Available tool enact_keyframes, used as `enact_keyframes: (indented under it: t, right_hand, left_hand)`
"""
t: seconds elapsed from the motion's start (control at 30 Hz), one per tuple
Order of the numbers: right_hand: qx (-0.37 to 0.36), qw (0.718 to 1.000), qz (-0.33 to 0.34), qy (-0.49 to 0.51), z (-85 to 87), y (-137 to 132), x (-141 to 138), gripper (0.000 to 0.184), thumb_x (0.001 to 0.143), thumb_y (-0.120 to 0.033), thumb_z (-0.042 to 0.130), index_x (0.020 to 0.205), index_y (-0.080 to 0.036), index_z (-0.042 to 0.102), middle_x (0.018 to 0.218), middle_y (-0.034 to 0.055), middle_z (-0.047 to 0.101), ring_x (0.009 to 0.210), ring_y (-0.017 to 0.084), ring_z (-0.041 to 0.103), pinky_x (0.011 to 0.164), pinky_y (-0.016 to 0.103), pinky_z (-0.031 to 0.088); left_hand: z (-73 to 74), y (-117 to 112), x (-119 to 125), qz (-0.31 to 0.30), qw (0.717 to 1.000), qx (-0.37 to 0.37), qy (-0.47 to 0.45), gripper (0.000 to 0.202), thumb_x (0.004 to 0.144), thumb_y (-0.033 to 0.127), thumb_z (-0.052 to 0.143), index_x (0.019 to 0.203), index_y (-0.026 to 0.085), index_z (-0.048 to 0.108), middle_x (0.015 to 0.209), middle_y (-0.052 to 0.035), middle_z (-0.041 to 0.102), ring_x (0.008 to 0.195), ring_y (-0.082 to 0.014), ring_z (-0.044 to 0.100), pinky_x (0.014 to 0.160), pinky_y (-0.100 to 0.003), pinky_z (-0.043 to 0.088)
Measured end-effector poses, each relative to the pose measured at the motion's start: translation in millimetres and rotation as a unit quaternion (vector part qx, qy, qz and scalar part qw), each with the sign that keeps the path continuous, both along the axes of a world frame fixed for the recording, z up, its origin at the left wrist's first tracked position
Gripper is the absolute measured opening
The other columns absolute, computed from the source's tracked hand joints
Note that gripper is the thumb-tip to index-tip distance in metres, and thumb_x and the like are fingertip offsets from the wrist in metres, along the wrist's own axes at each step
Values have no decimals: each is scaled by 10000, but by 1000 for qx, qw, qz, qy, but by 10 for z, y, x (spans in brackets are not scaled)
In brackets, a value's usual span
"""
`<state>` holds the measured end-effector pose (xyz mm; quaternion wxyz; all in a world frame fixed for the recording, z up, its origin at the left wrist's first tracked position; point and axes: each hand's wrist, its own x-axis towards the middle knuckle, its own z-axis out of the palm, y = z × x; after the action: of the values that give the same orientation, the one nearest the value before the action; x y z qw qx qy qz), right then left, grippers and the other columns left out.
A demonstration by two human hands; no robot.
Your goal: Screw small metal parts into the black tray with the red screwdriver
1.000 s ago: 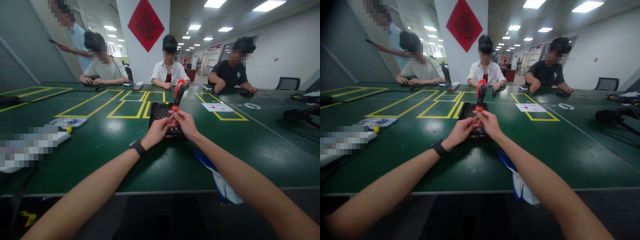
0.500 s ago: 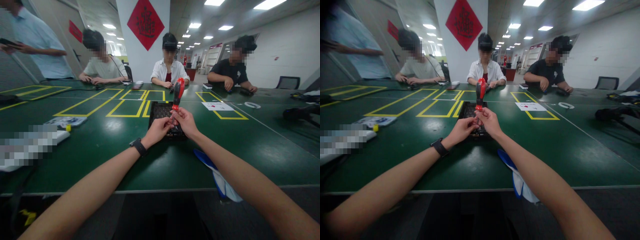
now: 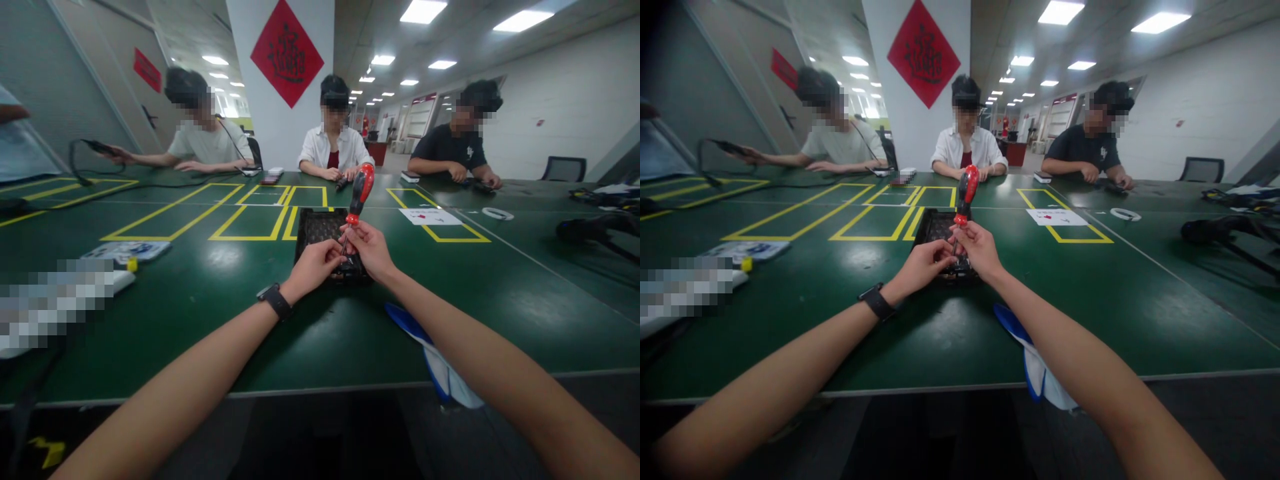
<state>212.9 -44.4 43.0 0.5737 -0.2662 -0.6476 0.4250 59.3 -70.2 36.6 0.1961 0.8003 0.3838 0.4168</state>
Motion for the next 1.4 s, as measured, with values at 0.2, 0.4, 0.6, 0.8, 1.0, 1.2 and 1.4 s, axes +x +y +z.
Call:
enact_keyframes:
  t: [0.2,0.4,0.6,0.8,1.0,1.2,1.4]
  right_hand:
    - [-15,1000,22,-10,14,-7,-8,364,772,-465,575,975,-163,592,742,6,616,513,52,480,501,197,421]
    - [-21,999,30,-6,5,9,0,349,762,-393,606,1020,-159,615,799,15,629,539,51,480,549,216,450]
    - [-34,999,-21,17,4,-19,-17,330,708,-390,661,933,-152,625,760,22,653,667,102,594,648,246,493]
    - [-32,998,-32,40,3,-24,-39,321,674,-380,694,901,-163,625,785,18,652,714,115,620,714,271,507]
    - [-4,999,-47,0,22,-38,-38,298,749,-403,623,923,-163,635,776,24,658,679,104,602,661,248,487]
    - [-21,1000,-2,-2,9,-11,-16,357,770,-407,596,1040,-173,614,854,39,670,713,109,603,650,254,494]
    - [-52,997,-28,50,-28,27,-13,323,710,-362,669,953,-154,623,778,27,658,660,101,616,597,227,480]
  left_hand:
    - [-5,4,-6,2,1000,0,12,105,793,210,519,776,147,601,749,-21,655,665,-130,581,643,-236,428]
    - [-19,21,-5,-14,1000,-4,-1,139,808,182,485,839,152,617,810,-35,680,719,-138,613,690,-248,451]
    - [-25,55,1,4,1000,-11,-7,133,760,255,585,811,136,618,750,-25,659,647,-122,576,624,-238,443]
    - [-6,56,-6,14,999,-24,-38,185,717,307,653,795,145,611,734,-19,648,632,-116,566,600,-230,434]
    - [-3,26,-10,41,999,-9,-23,136,743,279,625,761,144,620,678,-6,635,584,-105,541,575,-223,406]
    - [-8,32,-14,24,1000,-1,-12,142,792,219,541,811,145,661,775,-28,680,654,-125,582,643,-242,432]
    - [5,29,-5,25,999,-28,-35,189,773,312,587,810,139,655,737,-31,672,624,-117,578,613,-231,441]
